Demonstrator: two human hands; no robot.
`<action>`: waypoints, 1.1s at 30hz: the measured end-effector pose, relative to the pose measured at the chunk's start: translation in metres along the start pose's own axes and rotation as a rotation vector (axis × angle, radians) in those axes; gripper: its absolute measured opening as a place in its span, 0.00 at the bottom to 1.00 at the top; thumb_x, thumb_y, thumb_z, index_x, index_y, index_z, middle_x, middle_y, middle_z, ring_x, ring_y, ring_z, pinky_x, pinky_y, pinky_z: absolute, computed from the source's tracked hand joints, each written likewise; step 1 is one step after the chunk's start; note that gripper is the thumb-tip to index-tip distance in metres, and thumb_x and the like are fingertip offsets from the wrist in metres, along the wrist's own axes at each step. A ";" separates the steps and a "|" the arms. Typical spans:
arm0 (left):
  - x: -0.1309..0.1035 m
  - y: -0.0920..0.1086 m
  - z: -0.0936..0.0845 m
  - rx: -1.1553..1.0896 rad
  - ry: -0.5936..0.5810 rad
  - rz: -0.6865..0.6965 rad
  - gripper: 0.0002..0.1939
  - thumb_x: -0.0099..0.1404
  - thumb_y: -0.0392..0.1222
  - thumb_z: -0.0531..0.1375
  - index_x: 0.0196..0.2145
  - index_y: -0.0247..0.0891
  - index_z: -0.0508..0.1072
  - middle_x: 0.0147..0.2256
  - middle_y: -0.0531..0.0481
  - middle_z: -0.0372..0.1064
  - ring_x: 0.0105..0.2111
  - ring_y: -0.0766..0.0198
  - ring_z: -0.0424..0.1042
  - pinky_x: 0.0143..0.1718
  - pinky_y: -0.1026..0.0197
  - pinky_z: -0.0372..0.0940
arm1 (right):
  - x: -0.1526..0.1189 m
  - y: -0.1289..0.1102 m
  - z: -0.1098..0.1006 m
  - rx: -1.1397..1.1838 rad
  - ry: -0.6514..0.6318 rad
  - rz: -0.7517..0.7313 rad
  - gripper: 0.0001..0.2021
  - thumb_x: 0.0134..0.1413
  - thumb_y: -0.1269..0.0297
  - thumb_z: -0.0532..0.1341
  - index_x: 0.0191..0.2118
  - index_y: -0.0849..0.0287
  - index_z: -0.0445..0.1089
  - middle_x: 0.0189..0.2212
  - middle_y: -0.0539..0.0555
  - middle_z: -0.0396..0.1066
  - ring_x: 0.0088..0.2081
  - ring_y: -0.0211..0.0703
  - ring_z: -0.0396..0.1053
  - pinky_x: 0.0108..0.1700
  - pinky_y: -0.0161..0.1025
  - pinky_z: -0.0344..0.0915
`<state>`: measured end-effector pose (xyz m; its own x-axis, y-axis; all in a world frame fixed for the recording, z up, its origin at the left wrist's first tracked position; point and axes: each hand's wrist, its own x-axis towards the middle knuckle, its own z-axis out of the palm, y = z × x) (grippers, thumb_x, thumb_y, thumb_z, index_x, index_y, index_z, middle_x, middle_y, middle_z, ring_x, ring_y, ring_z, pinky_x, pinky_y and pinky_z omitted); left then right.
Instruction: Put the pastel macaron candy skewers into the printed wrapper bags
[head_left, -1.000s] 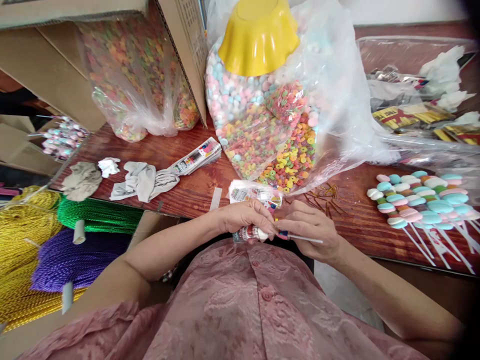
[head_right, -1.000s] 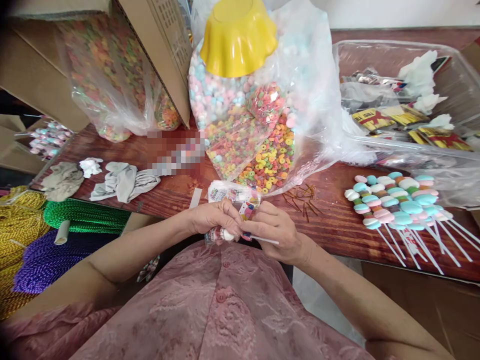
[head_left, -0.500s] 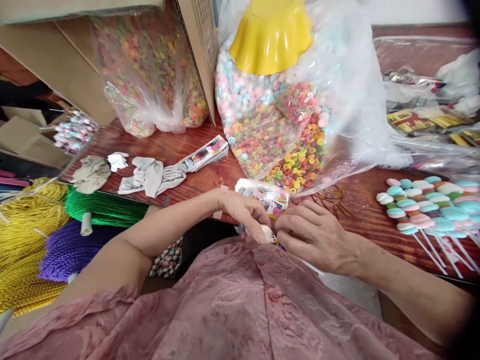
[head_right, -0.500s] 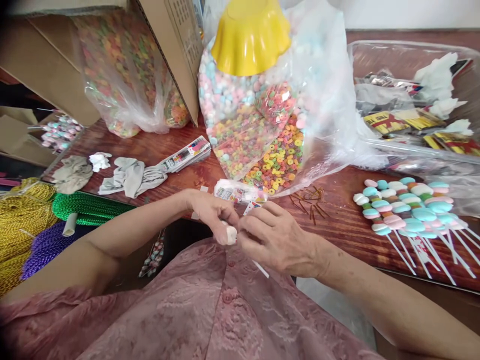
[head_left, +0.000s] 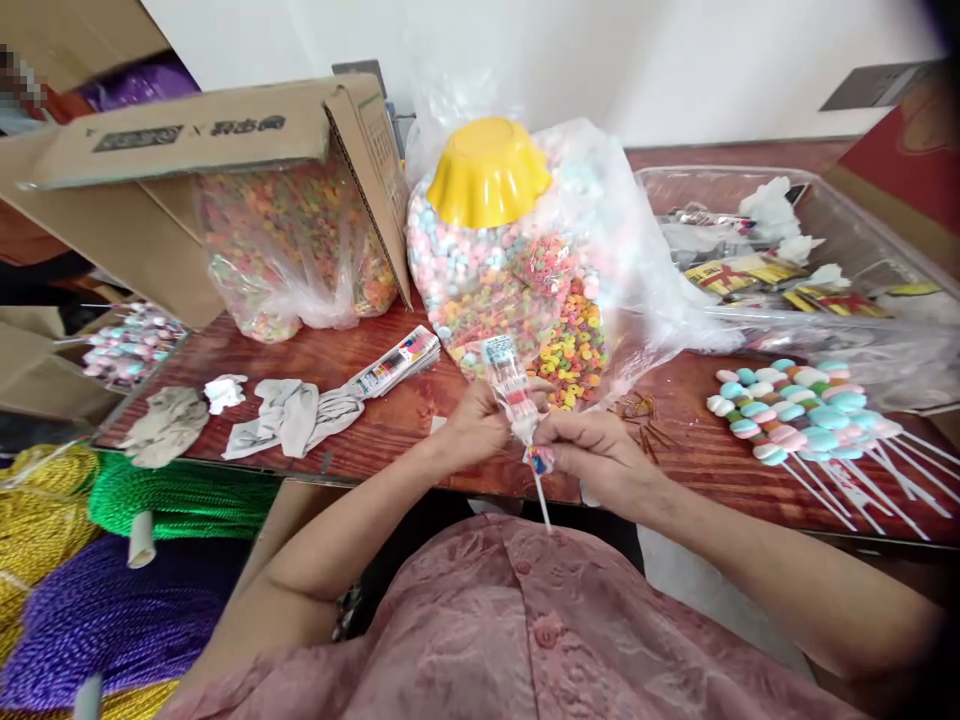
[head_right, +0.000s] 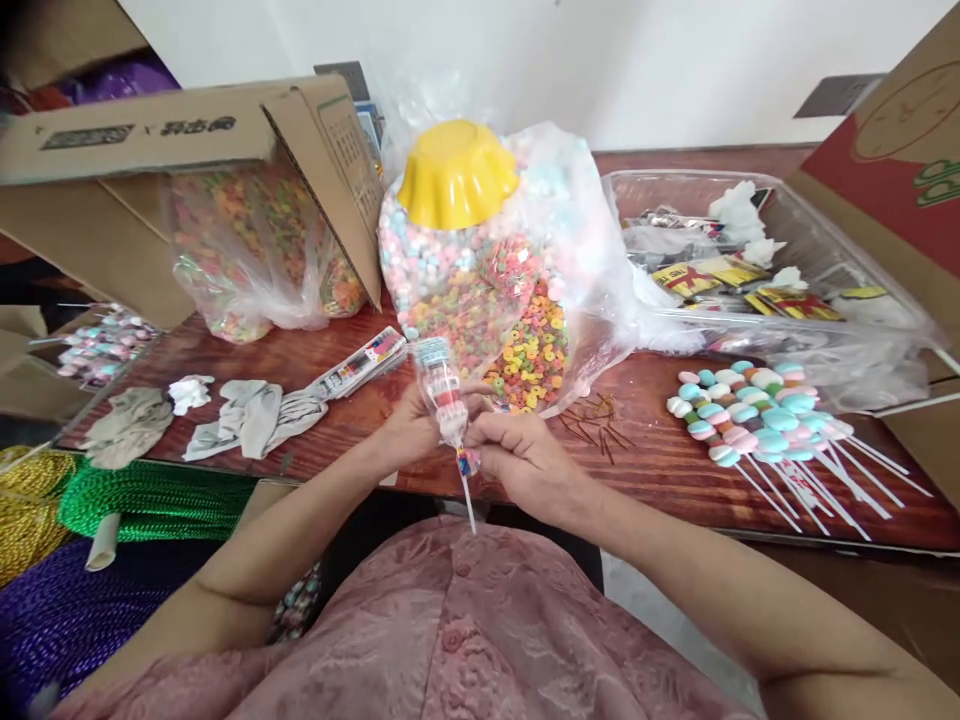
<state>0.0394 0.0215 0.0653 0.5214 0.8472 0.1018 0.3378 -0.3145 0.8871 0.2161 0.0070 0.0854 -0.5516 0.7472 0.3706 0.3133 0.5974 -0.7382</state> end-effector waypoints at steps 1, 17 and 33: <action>0.003 -0.002 -0.004 -0.039 0.090 0.031 0.19 0.72 0.50 0.50 0.48 0.36 0.74 0.42 0.41 0.73 0.40 0.57 0.72 0.43 0.54 0.68 | -0.002 0.001 0.005 -0.002 -0.012 -0.013 0.12 0.61 0.68 0.52 0.27 0.59 0.68 0.21 0.47 0.66 0.23 0.34 0.61 0.27 0.33 0.58; -0.041 -0.009 -0.001 0.242 0.174 0.086 0.10 0.69 0.38 0.53 0.35 0.34 0.72 0.31 0.46 0.71 0.33 0.63 0.71 0.40 0.60 0.67 | 0.006 0.028 0.030 0.057 0.221 0.014 0.08 0.54 0.66 0.58 0.26 0.58 0.67 0.20 0.49 0.65 0.24 0.36 0.58 0.28 0.36 0.53; -0.177 -0.005 -0.060 1.010 -0.365 -0.607 0.13 0.60 0.38 0.61 0.43 0.38 0.77 0.42 0.40 0.75 0.43 0.49 0.75 0.43 0.51 0.69 | -0.044 0.030 0.074 0.017 -0.132 -0.004 0.08 0.63 0.70 0.54 0.36 0.60 0.71 0.30 0.53 0.73 0.32 0.37 0.69 0.35 0.35 0.62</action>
<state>-0.1012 -0.1011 0.0703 0.2022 0.8533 -0.4806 0.9710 -0.2388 -0.0154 0.1926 -0.0297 0.0058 -0.6503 0.6992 0.2972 0.2980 0.5946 -0.7468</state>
